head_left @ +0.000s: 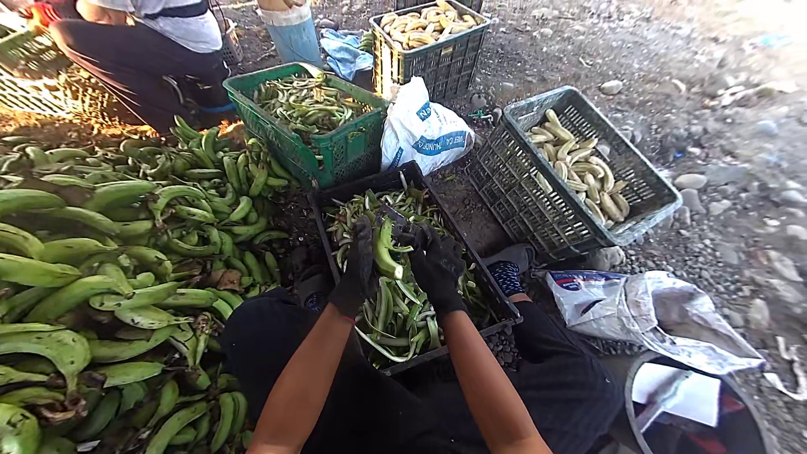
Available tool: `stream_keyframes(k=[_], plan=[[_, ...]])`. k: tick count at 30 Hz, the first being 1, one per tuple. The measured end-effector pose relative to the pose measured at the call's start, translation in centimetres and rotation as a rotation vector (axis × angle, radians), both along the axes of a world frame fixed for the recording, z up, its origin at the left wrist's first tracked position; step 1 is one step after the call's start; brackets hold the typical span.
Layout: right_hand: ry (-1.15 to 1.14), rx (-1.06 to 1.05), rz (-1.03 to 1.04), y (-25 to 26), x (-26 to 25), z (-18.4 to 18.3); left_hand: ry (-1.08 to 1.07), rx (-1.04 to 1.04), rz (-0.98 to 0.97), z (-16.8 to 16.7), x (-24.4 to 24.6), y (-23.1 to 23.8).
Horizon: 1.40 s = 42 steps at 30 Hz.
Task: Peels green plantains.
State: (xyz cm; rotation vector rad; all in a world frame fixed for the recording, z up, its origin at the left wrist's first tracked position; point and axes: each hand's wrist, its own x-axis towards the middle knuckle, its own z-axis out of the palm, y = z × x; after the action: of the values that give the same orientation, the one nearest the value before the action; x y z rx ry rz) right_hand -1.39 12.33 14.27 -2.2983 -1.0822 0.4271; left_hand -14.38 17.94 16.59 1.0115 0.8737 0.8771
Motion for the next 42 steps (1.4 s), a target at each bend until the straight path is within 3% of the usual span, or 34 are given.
stream_keyframes(k=[6,12,17,21,28,31,35,38,40,42], plan=[[0.188,-0.030,-0.042,0.3,2.5,-0.6,0.152,-0.053,-0.097,-1.3,0.9,-1.2],[0.287,0.178,0.118,-1.3,3.9,0.8,-0.028,-0.081,-0.165,-0.3,-0.7,1.2],[0.228,0.020,0.355,-2.9,1.0,0.7,0.065,0.269,0.017,-1.2,-1.4,1.7],[0.196,0.048,0.418,-6.0,0.2,1.1,0.068,0.367,0.035,-0.5,-2.1,1.5],[0.111,0.087,0.079,-1.2,2.3,0.9,0.106,-0.054,-0.238,-0.2,0.1,-1.1],[0.116,0.109,0.120,-1.0,2.5,2.1,0.016,0.036,-0.098,-0.5,0.1,-0.2],[0.178,-0.045,0.250,-3.0,0.1,1.8,-0.074,0.312,0.211,-1.1,-0.5,1.6],[0.218,0.008,0.298,-5.1,-1.4,0.6,0.178,0.383,0.490,-0.9,-0.4,1.6],[0.162,0.055,0.286,-6.0,-1.8,0.0,0.351,0.460,0.498,-2.1,-1.2,1.5],[0.090,0.083,0.233,-5.5,-1.4,-0.3,0.319,0.463,0.321,-1.8,-1.5,0.9]])
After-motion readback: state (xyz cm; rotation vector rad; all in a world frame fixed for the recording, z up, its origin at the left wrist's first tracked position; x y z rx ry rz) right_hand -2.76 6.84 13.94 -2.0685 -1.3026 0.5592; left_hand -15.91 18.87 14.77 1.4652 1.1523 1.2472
